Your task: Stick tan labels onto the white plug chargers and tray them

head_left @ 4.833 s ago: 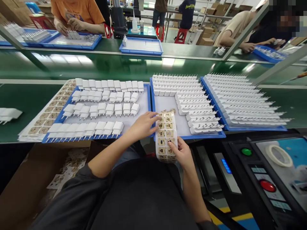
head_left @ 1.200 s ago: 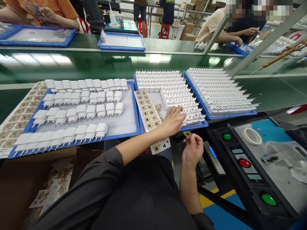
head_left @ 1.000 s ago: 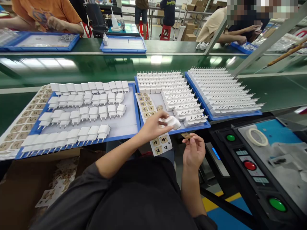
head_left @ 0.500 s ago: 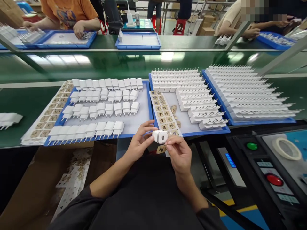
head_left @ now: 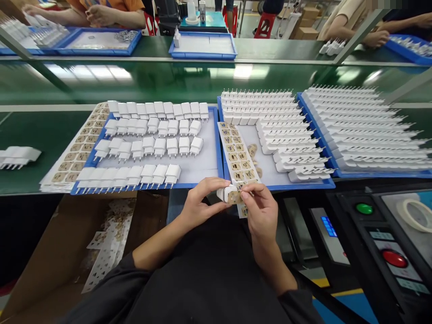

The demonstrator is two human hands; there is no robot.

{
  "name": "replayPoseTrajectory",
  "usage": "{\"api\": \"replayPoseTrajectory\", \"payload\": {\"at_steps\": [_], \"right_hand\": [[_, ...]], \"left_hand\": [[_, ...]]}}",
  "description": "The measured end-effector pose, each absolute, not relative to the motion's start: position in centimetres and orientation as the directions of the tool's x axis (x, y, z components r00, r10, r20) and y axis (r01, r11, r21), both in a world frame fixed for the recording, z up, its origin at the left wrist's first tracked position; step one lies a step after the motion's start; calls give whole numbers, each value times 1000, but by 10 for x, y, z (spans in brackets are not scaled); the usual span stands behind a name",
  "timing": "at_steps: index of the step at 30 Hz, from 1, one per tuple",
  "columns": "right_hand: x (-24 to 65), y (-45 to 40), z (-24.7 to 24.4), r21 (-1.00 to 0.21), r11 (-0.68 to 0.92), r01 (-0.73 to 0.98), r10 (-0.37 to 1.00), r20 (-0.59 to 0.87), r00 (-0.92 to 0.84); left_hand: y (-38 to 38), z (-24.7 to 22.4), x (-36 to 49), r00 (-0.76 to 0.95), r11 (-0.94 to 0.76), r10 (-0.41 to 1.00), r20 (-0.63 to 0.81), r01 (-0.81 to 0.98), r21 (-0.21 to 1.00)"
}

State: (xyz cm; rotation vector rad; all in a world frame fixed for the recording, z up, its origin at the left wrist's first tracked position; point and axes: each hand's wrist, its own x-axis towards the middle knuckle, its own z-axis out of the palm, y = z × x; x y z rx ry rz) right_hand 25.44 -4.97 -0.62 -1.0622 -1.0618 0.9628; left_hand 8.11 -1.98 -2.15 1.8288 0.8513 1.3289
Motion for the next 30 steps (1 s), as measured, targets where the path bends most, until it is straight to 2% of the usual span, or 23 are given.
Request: {"api": "replayPoseTrajectory", "payload": {"at_steps": [5, 16, 21, 30], "right_hand": [[254, -46, -1, -973, 218, -78, 958, 198, 207], [254, -49, 2, -974, 225, -33, 953, 213, 215], [255, -48, 0, -967, 244, -71, 943, 220, 250], [253, -48, 2, -969, 245, -39, 949, 231, 216]], "left_hand": [[-19, -19, 82, 239, -575, 804, 544, 80, 814], [-20, -17, 82, 238, -565, 812, 533, 90, 820], [-20, -18, 81, 246, -559, 815, 525, 98, 823], [-21, -18, 82, 238, -553, 821, 519, 102, 827]]}}
